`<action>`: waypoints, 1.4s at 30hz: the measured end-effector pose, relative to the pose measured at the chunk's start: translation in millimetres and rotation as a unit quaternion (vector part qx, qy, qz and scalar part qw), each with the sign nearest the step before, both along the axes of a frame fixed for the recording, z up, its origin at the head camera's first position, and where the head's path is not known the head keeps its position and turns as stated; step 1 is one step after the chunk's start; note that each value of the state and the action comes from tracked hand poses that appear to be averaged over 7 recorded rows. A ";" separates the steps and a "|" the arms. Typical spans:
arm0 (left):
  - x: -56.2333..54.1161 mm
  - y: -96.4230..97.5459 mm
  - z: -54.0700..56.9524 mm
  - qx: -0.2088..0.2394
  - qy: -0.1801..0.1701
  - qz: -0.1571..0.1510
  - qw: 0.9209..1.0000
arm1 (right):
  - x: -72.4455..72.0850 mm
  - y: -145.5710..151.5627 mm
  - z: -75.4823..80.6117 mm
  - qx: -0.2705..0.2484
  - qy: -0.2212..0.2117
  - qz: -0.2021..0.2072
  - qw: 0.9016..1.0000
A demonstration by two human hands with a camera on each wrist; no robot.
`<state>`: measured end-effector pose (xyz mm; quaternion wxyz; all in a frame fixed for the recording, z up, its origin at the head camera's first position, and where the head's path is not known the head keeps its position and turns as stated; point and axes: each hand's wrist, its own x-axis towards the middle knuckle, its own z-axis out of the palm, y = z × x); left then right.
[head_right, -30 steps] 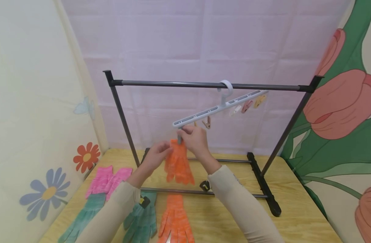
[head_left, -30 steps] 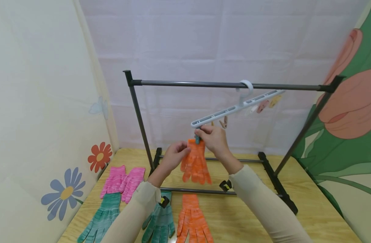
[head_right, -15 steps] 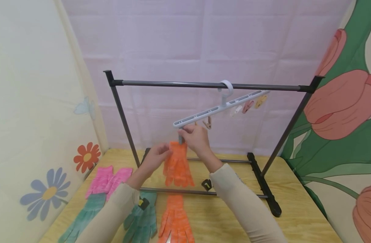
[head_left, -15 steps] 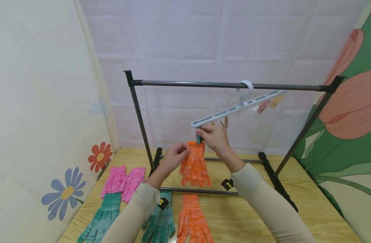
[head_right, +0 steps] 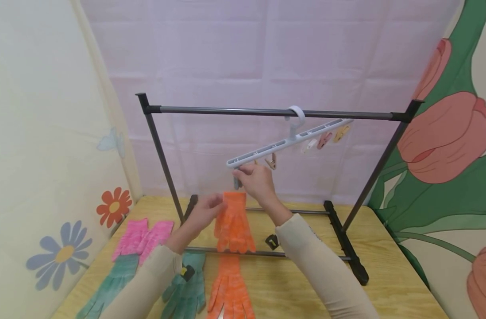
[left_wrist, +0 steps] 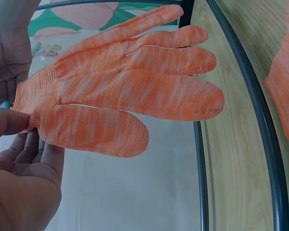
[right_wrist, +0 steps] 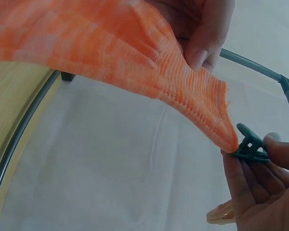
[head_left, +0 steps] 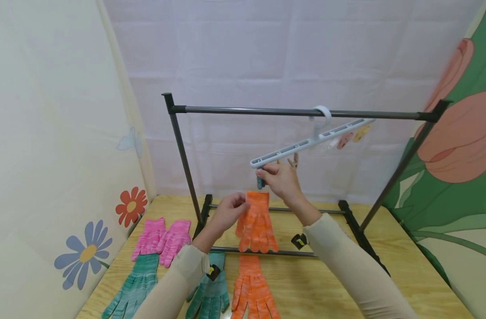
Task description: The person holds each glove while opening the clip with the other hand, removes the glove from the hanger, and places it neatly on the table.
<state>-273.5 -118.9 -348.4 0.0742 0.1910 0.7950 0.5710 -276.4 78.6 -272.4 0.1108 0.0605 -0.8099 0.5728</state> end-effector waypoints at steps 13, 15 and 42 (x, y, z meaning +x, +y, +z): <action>8.8 6.6 -2.3 0.007 -0.027 -0.018 0.999 | -0.9 4.3 2.2 0.019 0.003 -0.004 1.000; 10.1 7.8 -3.0 0.004 -0.028 -0.020 0.999 | -0.8 5.2 3.4 0.020 0.003 -0.006 1.000; 35.1 30.4 -24.1 0.021 -0.131 -0.052 0.990 | -5.5 14.9 5.6 0.070 0.007 0.022 0.997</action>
